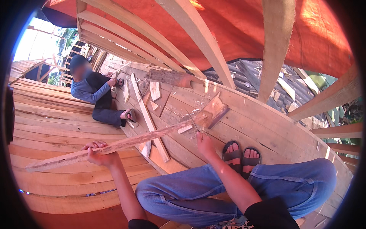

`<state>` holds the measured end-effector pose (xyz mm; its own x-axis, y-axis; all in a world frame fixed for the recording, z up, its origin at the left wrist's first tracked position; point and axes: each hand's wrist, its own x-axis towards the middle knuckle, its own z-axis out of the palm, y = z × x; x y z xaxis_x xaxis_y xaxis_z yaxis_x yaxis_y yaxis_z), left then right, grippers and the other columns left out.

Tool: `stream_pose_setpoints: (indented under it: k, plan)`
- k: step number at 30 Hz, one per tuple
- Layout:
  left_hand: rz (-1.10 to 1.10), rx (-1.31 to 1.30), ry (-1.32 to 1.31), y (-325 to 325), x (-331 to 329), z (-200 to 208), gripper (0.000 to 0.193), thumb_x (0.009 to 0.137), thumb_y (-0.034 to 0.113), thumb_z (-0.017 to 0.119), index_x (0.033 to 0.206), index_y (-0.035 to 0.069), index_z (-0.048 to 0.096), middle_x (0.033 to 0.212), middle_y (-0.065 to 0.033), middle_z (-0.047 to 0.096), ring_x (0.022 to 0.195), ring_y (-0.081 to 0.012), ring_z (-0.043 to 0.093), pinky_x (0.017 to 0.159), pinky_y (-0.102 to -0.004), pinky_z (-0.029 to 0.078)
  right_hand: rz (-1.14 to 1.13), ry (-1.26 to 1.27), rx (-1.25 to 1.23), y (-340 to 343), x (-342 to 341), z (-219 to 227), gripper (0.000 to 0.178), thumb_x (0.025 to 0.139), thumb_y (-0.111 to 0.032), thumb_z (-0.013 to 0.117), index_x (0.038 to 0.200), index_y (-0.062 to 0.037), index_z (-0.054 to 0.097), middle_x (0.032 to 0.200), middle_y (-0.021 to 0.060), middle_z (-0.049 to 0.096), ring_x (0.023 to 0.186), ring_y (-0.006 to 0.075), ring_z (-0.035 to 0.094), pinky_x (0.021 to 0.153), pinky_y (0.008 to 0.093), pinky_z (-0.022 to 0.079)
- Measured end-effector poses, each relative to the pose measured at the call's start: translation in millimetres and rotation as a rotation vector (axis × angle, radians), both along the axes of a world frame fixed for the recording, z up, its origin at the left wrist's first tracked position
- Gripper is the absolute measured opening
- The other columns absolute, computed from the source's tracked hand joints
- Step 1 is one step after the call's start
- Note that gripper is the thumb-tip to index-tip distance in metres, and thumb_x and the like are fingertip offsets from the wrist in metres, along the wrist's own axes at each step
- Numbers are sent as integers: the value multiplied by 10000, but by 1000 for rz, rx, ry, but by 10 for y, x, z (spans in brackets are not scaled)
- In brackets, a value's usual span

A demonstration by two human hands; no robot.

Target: The person carves a wooden plank using a small knife while sitting within a wooden structure under construction.

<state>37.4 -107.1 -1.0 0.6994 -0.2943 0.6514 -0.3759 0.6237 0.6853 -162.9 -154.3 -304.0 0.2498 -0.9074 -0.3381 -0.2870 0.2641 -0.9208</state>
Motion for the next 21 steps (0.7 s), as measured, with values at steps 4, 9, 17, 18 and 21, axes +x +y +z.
stream_pose_setpoints:
  k: [4,9,17,18,21]
  plan:
    - [34,-19,20,109,46,0,331,847,159,470,1160,86,389,757,-31,434,598,-132,475,515,-248,459,145,-16,-62,71,32,257,489,991,-424,400,856,13,572,727,262,604,752,451,603,671,536,438]
    - [-15,-4,-20,14,-3,-12,341,853,179,473,1171,86,391,761,-30,434,605,-132,477,528,-246,458,7,-30,69,-25,-45,-12,463,983,-397,439,799,11,557,715,252,598,719,450,595,647,527,437]
    - [-83,-25,-37,43,0,-20,288,853,197,496,1122,106,453,754,-26,453,612,-138,495,528,-251,462,43,11,-26,21,-35,98,445,981,-384,453,784,3,548,702,245,591,691,452,585,620,517,428]
    - [-116,-40,-45,28,-14,-14,259,853,198,505,1097,115,475,747,-20,461,609,-136,498,525,-256,462,45,42,-4,3,-44,48,442,981,-382,453,785,3,549,703,245,589,692,451,585,620,518,427]
    - [-132,-34,-34,170,65,-27,353,852,205,479,1180,87,418,790,-44,441,616,-142,493,538,-246,466,194,-122,-195,122,-11,256,430,981,-377,455,804,4,553,698,245,586,699,449,591,621,521,427]
